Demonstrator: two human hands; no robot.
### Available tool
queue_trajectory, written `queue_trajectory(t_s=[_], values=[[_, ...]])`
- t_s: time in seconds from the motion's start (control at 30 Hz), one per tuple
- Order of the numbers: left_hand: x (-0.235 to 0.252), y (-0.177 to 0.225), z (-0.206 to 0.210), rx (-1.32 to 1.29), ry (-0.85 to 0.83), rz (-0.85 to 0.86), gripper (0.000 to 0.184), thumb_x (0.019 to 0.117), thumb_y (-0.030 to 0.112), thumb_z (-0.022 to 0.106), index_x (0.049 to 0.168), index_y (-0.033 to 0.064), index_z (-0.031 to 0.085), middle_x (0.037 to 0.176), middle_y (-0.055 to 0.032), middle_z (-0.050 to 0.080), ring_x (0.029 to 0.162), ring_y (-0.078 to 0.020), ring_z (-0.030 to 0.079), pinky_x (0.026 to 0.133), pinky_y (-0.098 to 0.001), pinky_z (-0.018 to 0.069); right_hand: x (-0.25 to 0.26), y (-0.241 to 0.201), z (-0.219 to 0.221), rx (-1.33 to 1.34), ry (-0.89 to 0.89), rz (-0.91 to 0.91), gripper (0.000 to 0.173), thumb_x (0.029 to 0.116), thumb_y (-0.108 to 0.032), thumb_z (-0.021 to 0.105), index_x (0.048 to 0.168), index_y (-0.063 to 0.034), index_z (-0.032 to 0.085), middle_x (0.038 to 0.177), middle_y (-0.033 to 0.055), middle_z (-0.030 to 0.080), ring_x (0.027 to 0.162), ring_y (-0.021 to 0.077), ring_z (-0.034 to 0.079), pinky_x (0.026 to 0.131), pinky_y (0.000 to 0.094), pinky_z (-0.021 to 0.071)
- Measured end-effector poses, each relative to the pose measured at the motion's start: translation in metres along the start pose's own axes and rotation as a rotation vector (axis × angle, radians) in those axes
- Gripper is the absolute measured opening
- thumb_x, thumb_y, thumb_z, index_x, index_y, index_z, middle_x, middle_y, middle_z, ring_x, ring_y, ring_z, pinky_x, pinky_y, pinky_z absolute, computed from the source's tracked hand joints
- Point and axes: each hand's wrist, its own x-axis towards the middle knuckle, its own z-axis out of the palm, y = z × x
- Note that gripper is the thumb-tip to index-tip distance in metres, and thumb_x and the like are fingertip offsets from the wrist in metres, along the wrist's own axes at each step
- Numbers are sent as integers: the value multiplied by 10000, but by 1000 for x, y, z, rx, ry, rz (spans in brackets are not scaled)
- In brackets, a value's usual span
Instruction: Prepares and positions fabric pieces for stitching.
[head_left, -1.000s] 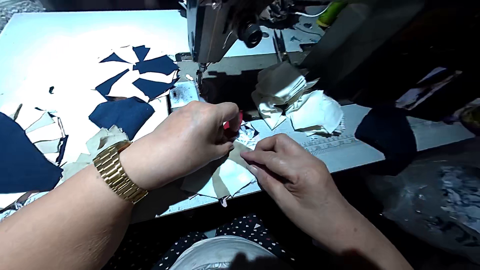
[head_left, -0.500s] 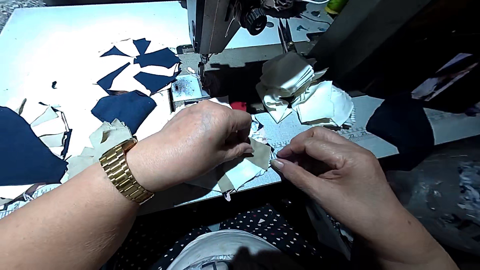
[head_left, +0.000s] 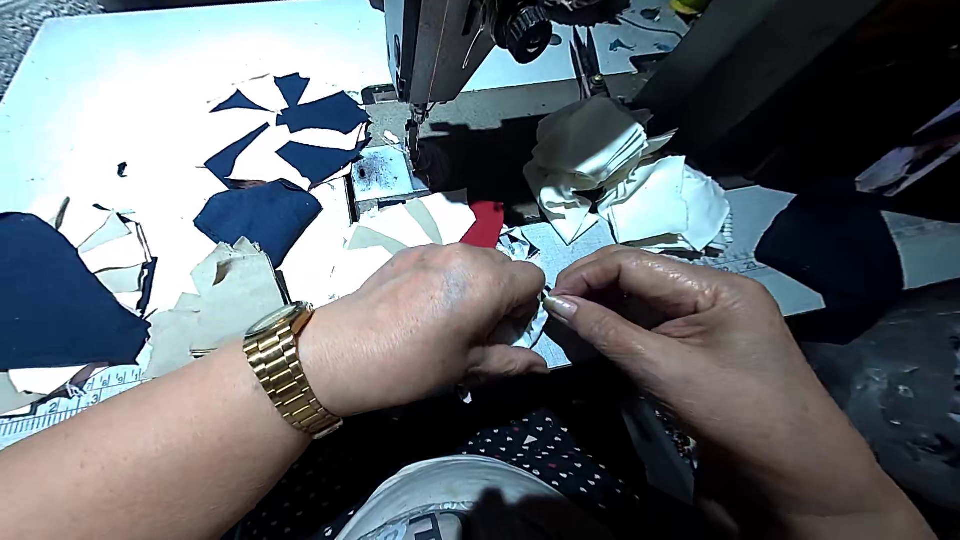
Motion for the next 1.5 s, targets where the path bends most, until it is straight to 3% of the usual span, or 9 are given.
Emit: queue_trajectory(t_s=[0.23,0.43,0.6,0.87,1.07,1.2,1.33,1.4,1.5], values=[[1,-5,-1,-103,-11,-76,79,950,231,681,890,181,690,690,103,573,601,-16,523,534,-239,448,3,-3,2,88,-6,43,78,938,-68,681,987,-119,714,818,-47,693,677,41,651,586,152,559],[2,-6,0,-96,5,-101,150,945,335,696,900,192,693,697,113,578,610,-3,532,541,-232,455,2,-4,3,132,-9,85,68,948,-63,672,986,-104,710,809,-17,693,646,68,652,560,170,562],[3,-6,0,-132,0,-103,88,950,240,686,882,184,696,683,104,575,594,-10,518,535,-233,443,2,-4,4,150,-8,88,75,951,-59,663,995,-104,702,823,-13,699,664,76,666,575,181,576],[3,-8,0,-154,-1,-113,67,930,209,682,873,176,695,669,100,560,585,-18,505,525,-239,430,2,8,7,-193,49,-8,56,952,-138,642,955,-134,698,898,-50,644,726,-3,608,604,126,515],[3,-10,0,-204,24,-97,60,918,197,687,861,179,683,687,100,572,598,-8,517,521,-221,433,1,11,14,-375,90,-101,118,955,-187,600,934,-137,705,912,-41,583,793,19,557,652,176,460],[3,-13,-1,-232,33,-57,46,926,192,682,894,170,706,757,94,629,666,4,573,562,-211,480,2,9,25,-338,143,-190,129,949,-112,585,941,-82,711,940,2,609,868,56,581,725,199,481],[3,-13,-1,-239,32,-43,45,933,189,687,947,159,718,778,95,647,670,12,580,567,-202,491,5,13,24,-422,121,-181,134,933,-123,574,926,-91,705,928,14,598,860,103,577,706,259,471],[2,-13,-3,-242,16,-48,106,953,197,667,1028,167,735,825,110,677,692,24,600,592,-197,516,4,14,22,-394,102,-169,130,907,-138,601,955,-97,714,952,1,593,851,77,568,696,228,472],[2,-14,-1,-258,26,-24,133,962,159,648,1055,139,741,774,101,653,634,15,558,557,-196,483,2,14,15,-275,53,-118,152,926,-130,619,1017,-117,740,988,-24,596,864,17,577,701,147,484]])
